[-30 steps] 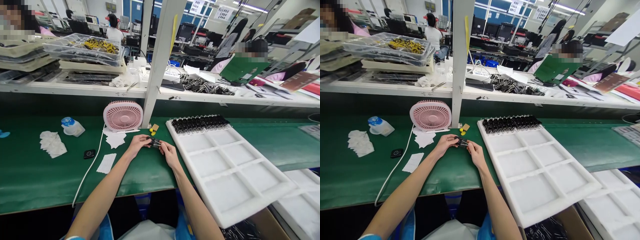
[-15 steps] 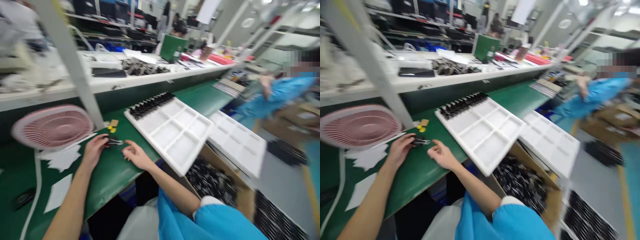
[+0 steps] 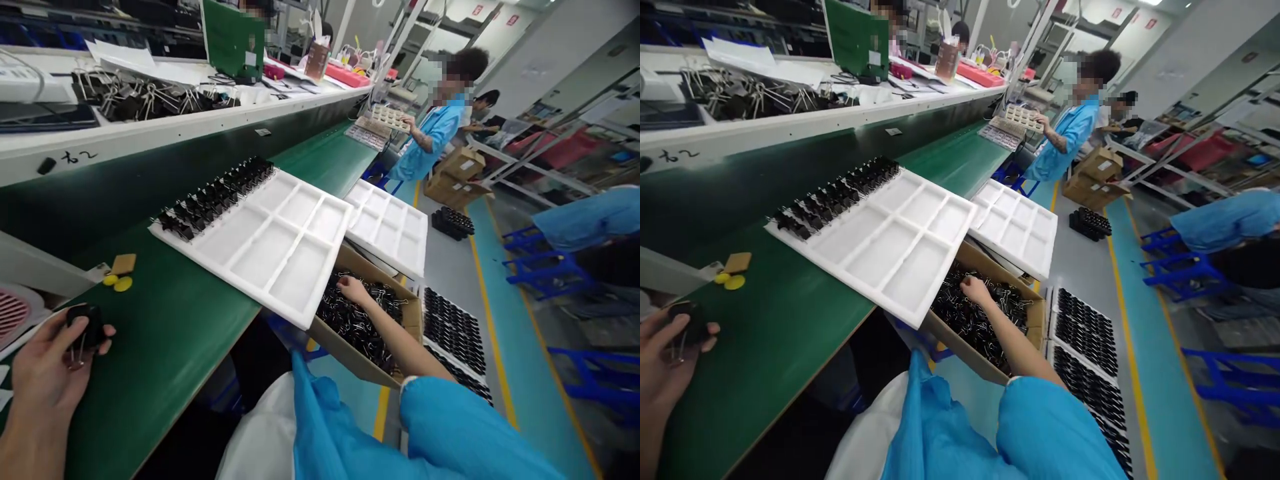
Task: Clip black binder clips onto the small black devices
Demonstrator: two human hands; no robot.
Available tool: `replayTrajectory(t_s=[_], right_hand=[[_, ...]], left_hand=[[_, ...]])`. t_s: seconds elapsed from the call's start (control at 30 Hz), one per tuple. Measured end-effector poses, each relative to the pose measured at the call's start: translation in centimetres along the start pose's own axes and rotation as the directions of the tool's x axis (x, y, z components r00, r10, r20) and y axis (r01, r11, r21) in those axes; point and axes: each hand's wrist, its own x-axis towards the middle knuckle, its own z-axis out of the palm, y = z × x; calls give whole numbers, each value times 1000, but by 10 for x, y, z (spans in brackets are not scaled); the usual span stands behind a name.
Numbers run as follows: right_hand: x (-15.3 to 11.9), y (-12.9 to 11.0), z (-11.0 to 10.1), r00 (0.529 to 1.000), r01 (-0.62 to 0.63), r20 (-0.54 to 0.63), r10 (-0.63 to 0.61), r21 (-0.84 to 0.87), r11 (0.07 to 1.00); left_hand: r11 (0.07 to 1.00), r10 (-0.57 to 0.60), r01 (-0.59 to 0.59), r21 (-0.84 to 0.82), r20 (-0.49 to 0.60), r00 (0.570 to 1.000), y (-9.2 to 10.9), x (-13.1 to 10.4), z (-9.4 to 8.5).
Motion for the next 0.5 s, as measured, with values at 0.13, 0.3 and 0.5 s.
replayTrajectory(t_s=[0.13,0.3,0.5], right_hand=[[55,10,14,986,4,-167,-21,-106,994],[100,4,29,980,27,-190,-60,-172,985],[114,-11,24,983,-26,-186,-11,-194,981]], left_hand=[[1000,17,-18,23,13,1000,4,-4,3],[1000,12,-11,29,-21,1000,3,-1,4],[1000,-18,17,-14,-63,998,1,4,1]])
